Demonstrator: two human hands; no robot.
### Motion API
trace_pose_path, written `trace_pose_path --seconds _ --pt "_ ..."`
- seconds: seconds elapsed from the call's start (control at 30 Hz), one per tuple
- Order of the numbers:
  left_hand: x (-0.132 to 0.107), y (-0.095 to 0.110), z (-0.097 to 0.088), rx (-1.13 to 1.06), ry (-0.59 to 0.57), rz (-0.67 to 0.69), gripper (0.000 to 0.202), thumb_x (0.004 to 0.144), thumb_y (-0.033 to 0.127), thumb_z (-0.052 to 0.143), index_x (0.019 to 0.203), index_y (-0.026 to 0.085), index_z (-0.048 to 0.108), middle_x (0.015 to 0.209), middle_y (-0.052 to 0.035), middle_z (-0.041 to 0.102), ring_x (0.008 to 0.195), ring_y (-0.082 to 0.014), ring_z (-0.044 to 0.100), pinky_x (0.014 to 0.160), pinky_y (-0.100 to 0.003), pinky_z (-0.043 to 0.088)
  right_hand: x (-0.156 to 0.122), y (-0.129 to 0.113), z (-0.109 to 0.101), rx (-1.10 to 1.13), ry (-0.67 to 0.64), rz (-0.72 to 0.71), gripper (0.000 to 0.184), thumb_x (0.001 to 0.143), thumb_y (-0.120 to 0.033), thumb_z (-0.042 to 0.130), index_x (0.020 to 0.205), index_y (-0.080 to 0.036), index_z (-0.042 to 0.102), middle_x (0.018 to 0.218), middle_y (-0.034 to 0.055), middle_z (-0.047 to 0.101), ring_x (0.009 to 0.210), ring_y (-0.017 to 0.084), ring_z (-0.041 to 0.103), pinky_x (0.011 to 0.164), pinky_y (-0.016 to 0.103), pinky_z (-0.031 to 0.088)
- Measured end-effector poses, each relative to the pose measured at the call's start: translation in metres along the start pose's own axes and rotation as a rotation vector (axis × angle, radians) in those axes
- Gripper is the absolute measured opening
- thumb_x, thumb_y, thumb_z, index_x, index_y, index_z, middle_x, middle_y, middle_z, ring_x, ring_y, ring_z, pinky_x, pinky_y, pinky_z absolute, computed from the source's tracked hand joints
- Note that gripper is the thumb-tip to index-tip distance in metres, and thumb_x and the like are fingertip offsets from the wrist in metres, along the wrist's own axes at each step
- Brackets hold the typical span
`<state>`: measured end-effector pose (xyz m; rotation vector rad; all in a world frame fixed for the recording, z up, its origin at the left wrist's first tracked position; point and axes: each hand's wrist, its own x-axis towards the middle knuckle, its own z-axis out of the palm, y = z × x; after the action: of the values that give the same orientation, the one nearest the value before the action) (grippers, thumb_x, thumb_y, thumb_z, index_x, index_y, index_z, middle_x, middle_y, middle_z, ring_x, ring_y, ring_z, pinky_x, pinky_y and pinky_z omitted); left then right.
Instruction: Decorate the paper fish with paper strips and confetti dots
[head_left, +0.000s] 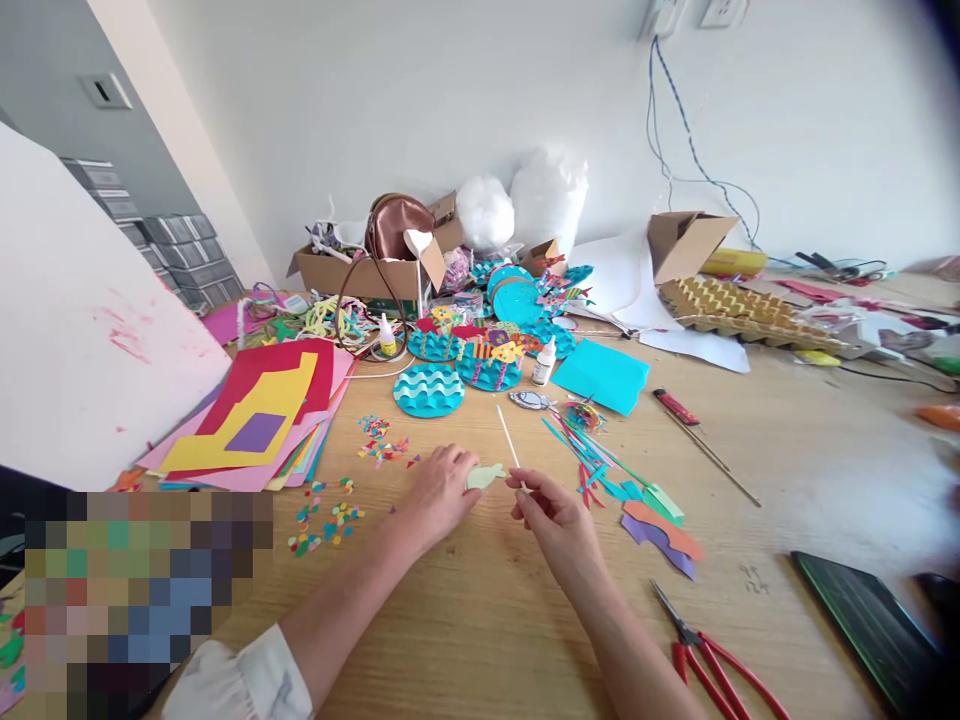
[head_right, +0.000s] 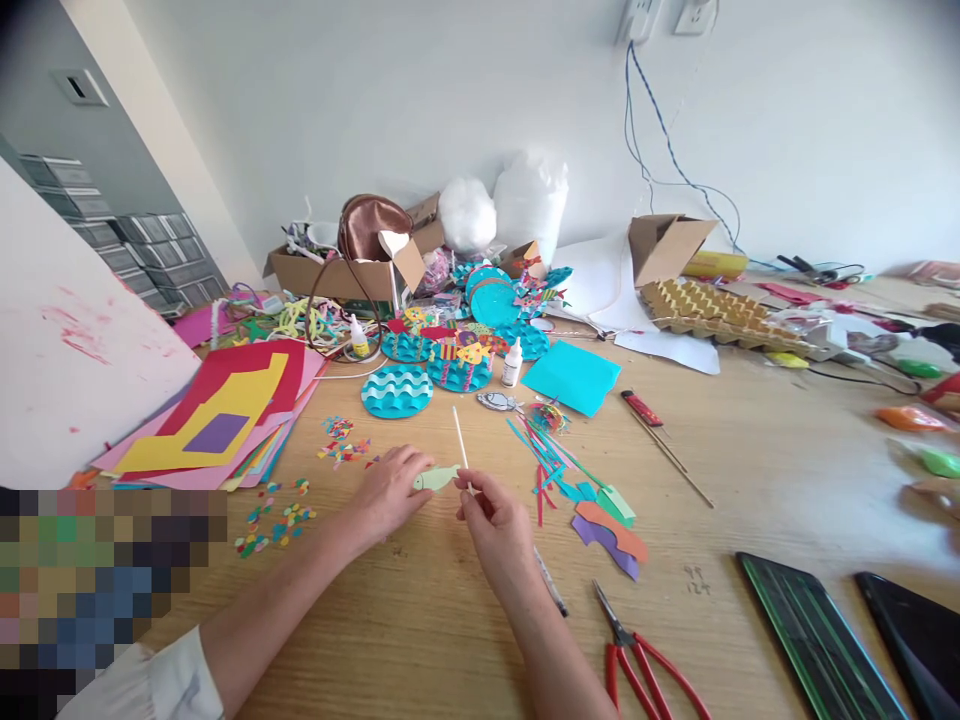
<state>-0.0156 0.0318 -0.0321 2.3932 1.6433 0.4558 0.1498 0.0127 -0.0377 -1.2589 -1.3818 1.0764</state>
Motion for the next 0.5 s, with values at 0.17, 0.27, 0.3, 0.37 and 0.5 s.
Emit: trace_pose_path --seconds 0.17,0.27,0.3,0.37,0.5 --pt "-0.005 0.018 0.015 0.041 -0.046 0.114 0.040 0.078 0.024 0.056 0.116 0.016 0.045 0.126 -0.0082 0.046 0.117 -0.0203 0.039 0.099 -0.035 0.033 0.000 0.006 0.003 -0.040 -0.001 -0.040 0.025 0.071 -0.029 0.053 0.090 -0.018 0.063 0.079 0.0053 0.066 0.052 0.012 0.055 0.050 0.024 0.045" --pt "-0.014 0.020 0.021 0.101 -0.084 0.125 0.044 0.082 0.031 0.052 0.121 0.017 0.040 0.133 -0.0084 0.041 0.124 -0.0213 0.033 0.103 -0.038 0.028 -0.001 0.008 0.003 -0.058 -0.008 -0.041 0.026 0.071 -0.028 0.052 0.092 -0.018 0.063 0.079 0.0055 0.066 0.053 0.012 0.055 0.052 0.025 0.045" --pt "-0.017 0.019 0.022 0.109 -0.085 0.134 0.044 0.082 0.032 0.051 0.122 0.017 0.039 0.133 -0.0081 0.041 0.124 -0.0210 0.032 0.103 -0.039 0.028 -0.001 0.008 0.002 -0.061 -0.008 -0.040 0.026 0.071 -0.028 0.052 0.092 -0.017 0.062 0.079 0.0055 0.066 0.053 0.012 0.055 0.052 0.025 0.045" --pt "-0.023 0.015 0.020 0.100 -0.068 0.168 0.044 0.083 0.032 0.050 0.122 0.018 0.038 0.133 -0.0074 0.041 0.124 -0.0197 0.033 0.104 -0.039 0.028 -0.001 0.008 0.003 -0.069 -0.011 -0.038 0.026 0.072 -0.028 0.051 0.092 -0.018 0.062 0.079 0.0052 0.066 0.053 0.012 0.055 0.052 0.025 0.045" --pt "-0.031 0.008 0.013 0.002 -0.037 0.270 0.037 0.081 0.021 0.053 0.117 0.021 0.042 0.123 -0.0041 0.050 0.118 -0.0163 0.039 0.102 -0.035 0.031 -0.002 0.007 0.003 -0.076 -0.023 -0.041 0.024 0.073 -0.028 0.051 0.093 -0.018 0.062 0.081 0.0049 0.065 0.055 0.012 0.054 0.053 0.025 0.045"
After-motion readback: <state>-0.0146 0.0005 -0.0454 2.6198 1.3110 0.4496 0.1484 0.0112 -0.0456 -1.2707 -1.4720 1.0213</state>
